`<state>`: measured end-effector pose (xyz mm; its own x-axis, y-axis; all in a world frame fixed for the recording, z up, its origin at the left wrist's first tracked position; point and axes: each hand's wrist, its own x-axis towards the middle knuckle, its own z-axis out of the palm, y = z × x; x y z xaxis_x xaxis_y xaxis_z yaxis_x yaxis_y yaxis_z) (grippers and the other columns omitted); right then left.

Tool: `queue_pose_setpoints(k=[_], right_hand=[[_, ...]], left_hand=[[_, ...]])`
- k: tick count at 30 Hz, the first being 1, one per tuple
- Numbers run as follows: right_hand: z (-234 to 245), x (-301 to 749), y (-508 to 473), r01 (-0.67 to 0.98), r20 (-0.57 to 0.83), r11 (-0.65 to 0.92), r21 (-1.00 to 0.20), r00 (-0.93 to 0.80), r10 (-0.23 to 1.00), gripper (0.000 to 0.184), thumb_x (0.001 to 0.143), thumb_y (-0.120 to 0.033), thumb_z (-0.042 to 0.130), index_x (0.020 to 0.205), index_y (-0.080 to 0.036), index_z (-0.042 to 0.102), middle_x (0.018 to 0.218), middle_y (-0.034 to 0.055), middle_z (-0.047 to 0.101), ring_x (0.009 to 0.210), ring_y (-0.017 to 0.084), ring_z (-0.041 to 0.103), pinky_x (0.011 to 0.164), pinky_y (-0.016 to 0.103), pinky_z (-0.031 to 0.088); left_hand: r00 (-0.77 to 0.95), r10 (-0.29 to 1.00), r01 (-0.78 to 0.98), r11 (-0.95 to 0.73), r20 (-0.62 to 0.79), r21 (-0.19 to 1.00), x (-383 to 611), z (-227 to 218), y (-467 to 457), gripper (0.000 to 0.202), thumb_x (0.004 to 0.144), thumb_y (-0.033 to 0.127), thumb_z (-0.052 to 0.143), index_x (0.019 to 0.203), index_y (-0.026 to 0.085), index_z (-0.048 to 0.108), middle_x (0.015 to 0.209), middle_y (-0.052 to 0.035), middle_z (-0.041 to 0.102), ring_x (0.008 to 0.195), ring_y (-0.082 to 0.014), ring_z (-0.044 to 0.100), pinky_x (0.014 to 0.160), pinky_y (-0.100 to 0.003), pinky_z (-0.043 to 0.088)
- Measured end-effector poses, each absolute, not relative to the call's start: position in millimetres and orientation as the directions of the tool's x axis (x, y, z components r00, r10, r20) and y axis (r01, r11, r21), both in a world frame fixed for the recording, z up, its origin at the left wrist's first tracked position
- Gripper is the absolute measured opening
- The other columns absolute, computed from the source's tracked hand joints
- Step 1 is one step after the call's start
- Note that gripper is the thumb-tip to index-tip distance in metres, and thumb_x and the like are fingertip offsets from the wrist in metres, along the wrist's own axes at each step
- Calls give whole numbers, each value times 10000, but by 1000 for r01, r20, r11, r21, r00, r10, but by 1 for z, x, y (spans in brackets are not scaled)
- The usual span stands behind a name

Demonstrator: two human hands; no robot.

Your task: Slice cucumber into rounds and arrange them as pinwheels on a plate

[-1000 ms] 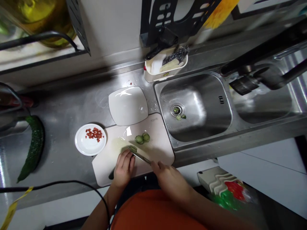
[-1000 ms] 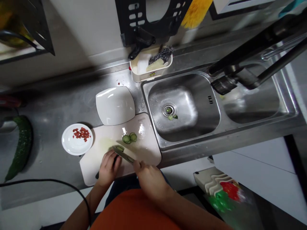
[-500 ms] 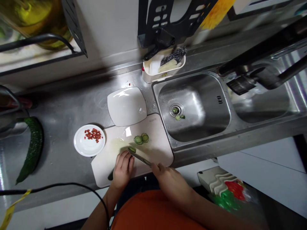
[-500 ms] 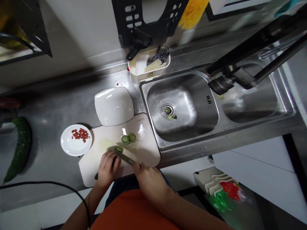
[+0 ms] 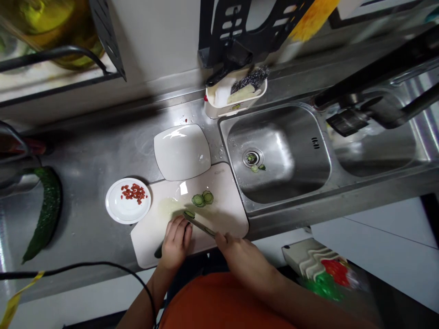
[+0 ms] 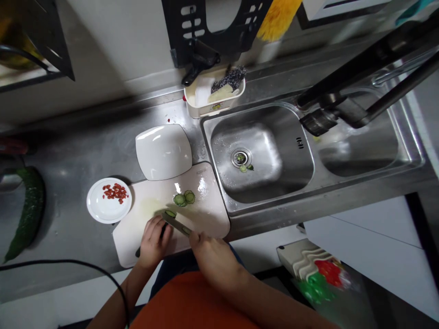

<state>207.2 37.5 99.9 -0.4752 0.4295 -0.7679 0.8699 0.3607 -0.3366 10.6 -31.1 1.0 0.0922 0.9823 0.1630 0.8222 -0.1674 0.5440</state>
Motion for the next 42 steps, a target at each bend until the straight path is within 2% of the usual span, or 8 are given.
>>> queue_pose_setpoints(k=[5,12,20,33,42], right_hand=[[97,208,39,856,-748,370,-362,-503,433,385,833,6,285,1051,-192,532,871,69,659,712,206,659,552,270,430],[94,203,40,856,-738,371,-360,-504,448,346,837,-3,325,1042,-189,533,843,67,652,682,194,650,522,254,400],[92,200,42,851,-745,390,-352,-507,433,334,851,-15,332,1055,-183,538,860,70,658,702,184,654,535,238,422],[86,190,46,866,-770,347,-360,-486,414,338,874,-40,352,1120,-154,554,905,111,667,743,214,667,555,240,453],[68,186,39,863,-712,300,-407,-505,487,332,852,-29,366,1081,-133,581,834,118,649,718,224,646,559,263,448]], left_hand=[[91,982,823,-166,163,543,11,1,-31,229,855,138,537,1082,142,574,1006,-111,649,1024,-220,600,917,-409,497],[95,982,824,-170,164,540,11,3,-30,236,855,132,539,1089,145,566,1002,-105,646,1007,-213,602,906,-404,505],[105,981,832,-178,165,525,10,1,-30,232,843,123,554,1074,134,572,982,-107,655,1019,-216,600,916,-399,496],[120,980,842,-186,161,506,10,-1,-31,249,852,124,542,1100,130,566,1023,-112,657,1040,-221,596,923,-404,490],[103,986,829,-159,133,536,10,3,-30,261,849,116,546,1108,132,573,1041,-112,659,1051,-216,596,930,-398,485]])
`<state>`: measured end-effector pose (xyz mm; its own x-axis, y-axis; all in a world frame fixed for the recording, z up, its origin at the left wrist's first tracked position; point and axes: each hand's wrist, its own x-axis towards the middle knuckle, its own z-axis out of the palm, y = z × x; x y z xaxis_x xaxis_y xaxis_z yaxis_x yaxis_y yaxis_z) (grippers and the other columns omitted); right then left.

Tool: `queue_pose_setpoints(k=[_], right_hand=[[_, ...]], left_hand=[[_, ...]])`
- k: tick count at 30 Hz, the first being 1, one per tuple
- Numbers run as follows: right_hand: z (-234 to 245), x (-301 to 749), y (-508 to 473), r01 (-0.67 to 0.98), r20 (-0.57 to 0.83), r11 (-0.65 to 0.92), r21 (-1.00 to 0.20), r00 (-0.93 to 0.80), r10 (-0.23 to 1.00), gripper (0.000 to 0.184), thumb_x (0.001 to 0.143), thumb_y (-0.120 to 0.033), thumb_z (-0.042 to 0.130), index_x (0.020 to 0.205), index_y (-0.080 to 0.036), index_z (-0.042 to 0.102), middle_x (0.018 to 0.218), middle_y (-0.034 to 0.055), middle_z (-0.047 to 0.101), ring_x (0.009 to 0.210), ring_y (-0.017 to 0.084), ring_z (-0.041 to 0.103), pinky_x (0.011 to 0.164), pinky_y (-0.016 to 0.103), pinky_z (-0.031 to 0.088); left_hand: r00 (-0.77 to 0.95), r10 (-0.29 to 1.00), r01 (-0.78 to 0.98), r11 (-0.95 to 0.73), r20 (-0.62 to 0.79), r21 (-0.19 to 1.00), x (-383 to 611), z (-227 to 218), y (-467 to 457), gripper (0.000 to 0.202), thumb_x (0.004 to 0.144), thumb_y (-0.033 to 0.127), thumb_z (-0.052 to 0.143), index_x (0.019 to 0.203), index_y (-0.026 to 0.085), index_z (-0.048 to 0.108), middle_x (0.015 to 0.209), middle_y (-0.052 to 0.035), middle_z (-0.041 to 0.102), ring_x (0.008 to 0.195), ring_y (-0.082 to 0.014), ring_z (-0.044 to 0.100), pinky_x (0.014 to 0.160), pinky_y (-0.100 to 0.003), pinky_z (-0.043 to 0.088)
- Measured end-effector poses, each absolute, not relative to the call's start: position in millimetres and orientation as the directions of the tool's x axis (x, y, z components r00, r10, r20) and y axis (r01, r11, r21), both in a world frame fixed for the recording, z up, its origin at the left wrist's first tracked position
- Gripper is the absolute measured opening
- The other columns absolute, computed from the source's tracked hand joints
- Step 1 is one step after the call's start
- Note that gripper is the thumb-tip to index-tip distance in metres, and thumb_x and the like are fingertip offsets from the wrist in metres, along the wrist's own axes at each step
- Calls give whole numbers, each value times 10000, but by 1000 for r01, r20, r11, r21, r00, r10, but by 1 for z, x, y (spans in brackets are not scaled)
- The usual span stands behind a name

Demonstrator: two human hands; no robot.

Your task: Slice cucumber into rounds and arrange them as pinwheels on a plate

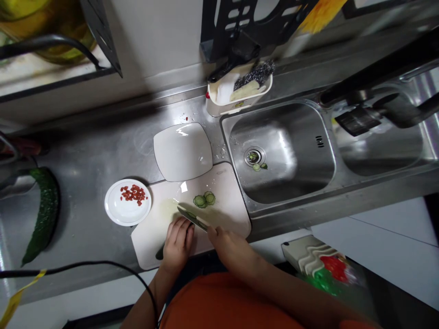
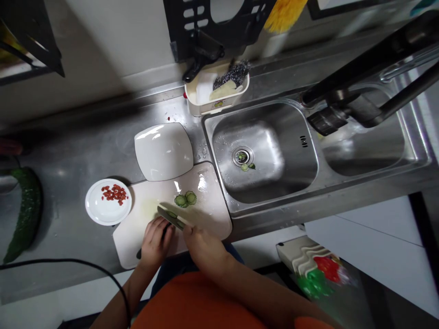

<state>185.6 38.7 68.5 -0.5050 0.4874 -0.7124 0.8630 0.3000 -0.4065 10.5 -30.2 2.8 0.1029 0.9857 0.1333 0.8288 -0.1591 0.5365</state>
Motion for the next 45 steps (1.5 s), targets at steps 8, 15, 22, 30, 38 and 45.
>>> queue_pose_setpoints(k=[8,15,22,30,38,45], right_hand=[[50,179,35,856,-682,309,-415,-517,516,284,851,-55,391,1036,-151,585,844,116,657,709,203,630,576,262,426],[46,177,33,849,-670,334,-410,-529,521,288,827,-36,390,1010,-138,588,847,126,657,733,227,631,583,282,425],[44,177,27,867,-673,327,-375,-498,546,314,861,-51,353,1068,-143,570,881,121,648,745,214,627,584,271,410],[49,180,30,848,-633,407,-340,-526,568,375,823,-17,357,1111,-134,566,936,119,645,815,204,596,676,284,425],[51,190,29,850,-605,428,-308,-522,601,372,829,-29,366,1087,-186,582,876,81,637,737,172,594,599,257,414],[50,200,28,826,-558,470,-311,-559,613,370,829,-7,363,1084,-183,566,945,81,614,686,155,601,556,250,390]], left_hand=[[115,987,828,-156,109,538,10,2,-31,292,852,112,541,1142,144,551,1064,-105,655,1049,-213,594,944,-410,476],[104,989,821,-143,102,553,10,0,-32,292,855,123,538,1145,153,555,1056,-101,655,1032,-213,600,925,-406,482],[103,991,828,-135,89,544,12,3,-32,330,847,150,557,1176,156,542,1090,-116,622,1093,-233,560,965,-422,461],[49,997,889,-16,-61,458,10,14,-38,358,870,218,522,1227,195,535,1194,-114,568,1123,-235,538,966,-408,475],[-122,992,898,109,3,427,-38,17,-70,354,863,254,540,1209,186,535,1226,-118,574,1120,-246,545,972,-438,455],[-273,959,922,239,72,304,-93,13,-96,320,842,291,568,1139,173,570,1140,-114,624,1051,-249,578,947,-425,462]])
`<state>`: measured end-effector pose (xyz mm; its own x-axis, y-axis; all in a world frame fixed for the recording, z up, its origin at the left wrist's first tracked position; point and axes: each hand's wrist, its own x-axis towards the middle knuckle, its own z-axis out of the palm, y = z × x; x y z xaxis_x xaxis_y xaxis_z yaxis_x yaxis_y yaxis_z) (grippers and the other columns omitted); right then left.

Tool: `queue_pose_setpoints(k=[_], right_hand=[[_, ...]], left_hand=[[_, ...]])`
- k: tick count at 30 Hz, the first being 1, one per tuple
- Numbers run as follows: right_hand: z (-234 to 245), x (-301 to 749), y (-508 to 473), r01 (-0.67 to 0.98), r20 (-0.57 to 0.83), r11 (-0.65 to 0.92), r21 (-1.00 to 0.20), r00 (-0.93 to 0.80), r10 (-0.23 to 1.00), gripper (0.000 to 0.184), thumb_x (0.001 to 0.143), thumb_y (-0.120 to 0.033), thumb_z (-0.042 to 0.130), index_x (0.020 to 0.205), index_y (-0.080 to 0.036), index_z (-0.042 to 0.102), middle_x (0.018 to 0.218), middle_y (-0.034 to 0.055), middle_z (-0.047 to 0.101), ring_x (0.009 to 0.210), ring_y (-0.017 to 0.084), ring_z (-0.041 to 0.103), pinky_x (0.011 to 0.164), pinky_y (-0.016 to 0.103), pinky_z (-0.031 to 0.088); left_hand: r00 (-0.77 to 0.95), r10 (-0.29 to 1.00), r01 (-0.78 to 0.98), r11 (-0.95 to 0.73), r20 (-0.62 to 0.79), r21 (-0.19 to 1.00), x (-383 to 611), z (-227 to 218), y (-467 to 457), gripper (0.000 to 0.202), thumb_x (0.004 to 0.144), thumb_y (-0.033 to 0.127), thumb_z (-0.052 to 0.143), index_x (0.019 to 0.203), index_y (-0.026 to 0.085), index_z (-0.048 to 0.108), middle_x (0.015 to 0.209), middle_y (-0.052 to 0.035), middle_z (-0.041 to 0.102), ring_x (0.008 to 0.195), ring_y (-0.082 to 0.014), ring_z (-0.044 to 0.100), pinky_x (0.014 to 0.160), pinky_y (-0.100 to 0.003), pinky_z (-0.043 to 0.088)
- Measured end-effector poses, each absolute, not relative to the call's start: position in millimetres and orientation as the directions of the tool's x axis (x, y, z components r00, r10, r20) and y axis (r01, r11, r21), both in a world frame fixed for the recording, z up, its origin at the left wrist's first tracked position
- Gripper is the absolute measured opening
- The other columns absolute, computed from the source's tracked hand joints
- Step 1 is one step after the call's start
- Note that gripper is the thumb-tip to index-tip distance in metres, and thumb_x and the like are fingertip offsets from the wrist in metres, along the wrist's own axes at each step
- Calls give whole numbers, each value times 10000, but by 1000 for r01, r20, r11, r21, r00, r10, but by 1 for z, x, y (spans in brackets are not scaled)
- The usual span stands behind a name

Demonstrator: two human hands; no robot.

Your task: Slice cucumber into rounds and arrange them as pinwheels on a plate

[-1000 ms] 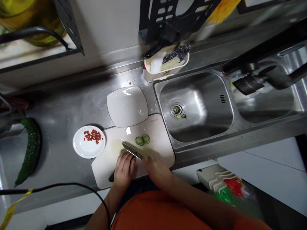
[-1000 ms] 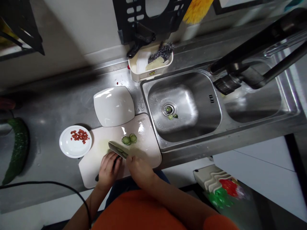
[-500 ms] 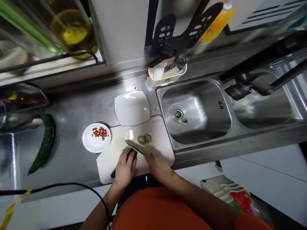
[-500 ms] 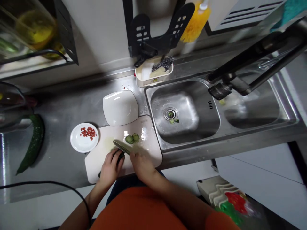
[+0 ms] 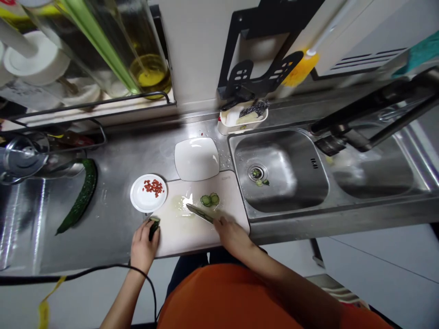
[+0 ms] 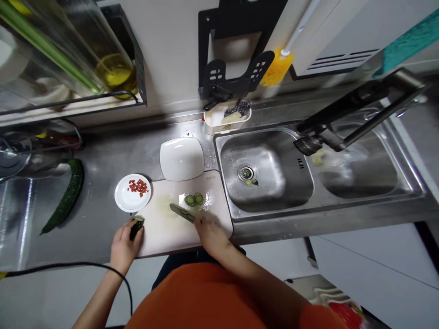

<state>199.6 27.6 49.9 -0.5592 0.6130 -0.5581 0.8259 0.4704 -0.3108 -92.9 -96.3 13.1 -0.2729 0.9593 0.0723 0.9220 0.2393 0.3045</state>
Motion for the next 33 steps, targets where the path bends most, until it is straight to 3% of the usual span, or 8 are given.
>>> queue_pose_setpoints(k=[7,15,19,22,24,27,30,33], right_hand=[[56,210,26,790,-472,534,-300,-610,637,280,862,-51,378,1045,-182,544,1003,73,583,689,147,586,577,269,385],[66,219,24,799,-385,528,-288,-602,700,265,868,-86,408,1063,-200,546,1044,71,546,831,178,559,712,286,400],[62,222,22,808,-336,524,-269,-588,736,285,893,-138,418,1142,-209,536,1037,70,536,823,180,546,720,293,401],[59,224,22,813,-316,523,-257,-582,749,285,903,-162,424,1161,-215,533,990,57,533,793,171,537,708,288,401],[58,224,23,817,-301,522,-245,-576,760,276,906,-171,428,1155,-213,540,971,54,530,795,170,535,715,288,403],[57,222,23,825,-288,517,-229,-565,773,274,909,-176,435,1157,-206,548,970,63,529,807,174,535,722,290,406],[55,217,23,835,-295,506,-216,-550,782,301,911,-175,434,1194,-191,535,983,81,535,818,174,540,734,288,413],[53,213,24,842,-303,502,-198,-539,786,337,918,-170,416,1240,-175,515,999,103,541,846,184,548,754,297,423]], left_hand=[[-298,953,894,260,53,365,-101,15,-95,334,853,311,537,1154,167,551,1131,-114,619,1076,-244,566,965,-419,451],[-310,951,881,280,20,381,-105,16,-94,383,844,359,541,1168,156,523,1106,-125,612,1033,-265,569,927,-448,466],[-268,956,914,213,121,346,-104,23,-89,363,841,355,553,1144,155,547,1129,-142,598,1069,-279,552,941,-473,452],[-94,967,940,8,237,341,-91,34,-75,302,847,305,561,1114,167,572,1110,-136,614,1077,-262,561,954,-465,446],[155,962,899,-232,224,373,-73,41,-59,302,854,274,556,1143,188,571,1090,-112,639,1074,-234,574,965,-434,452],[485,855,740,-514,186,434,-37,45,-32,391,862,311,549,1239,208,534,1158,-98,631,1143,-221,545,1004,-421,440],[610,780,648,-591,137,480,-4,42,-11,491,857,409,537,1299,199,496,1201,-119,610,1172,-239,528,1016,-454,426],[608,786,652,-574,111,496,15,33,0,515,859,429,522,1311,184,488,1229,-140,588,1196,-262,509,1026,-478,409]])
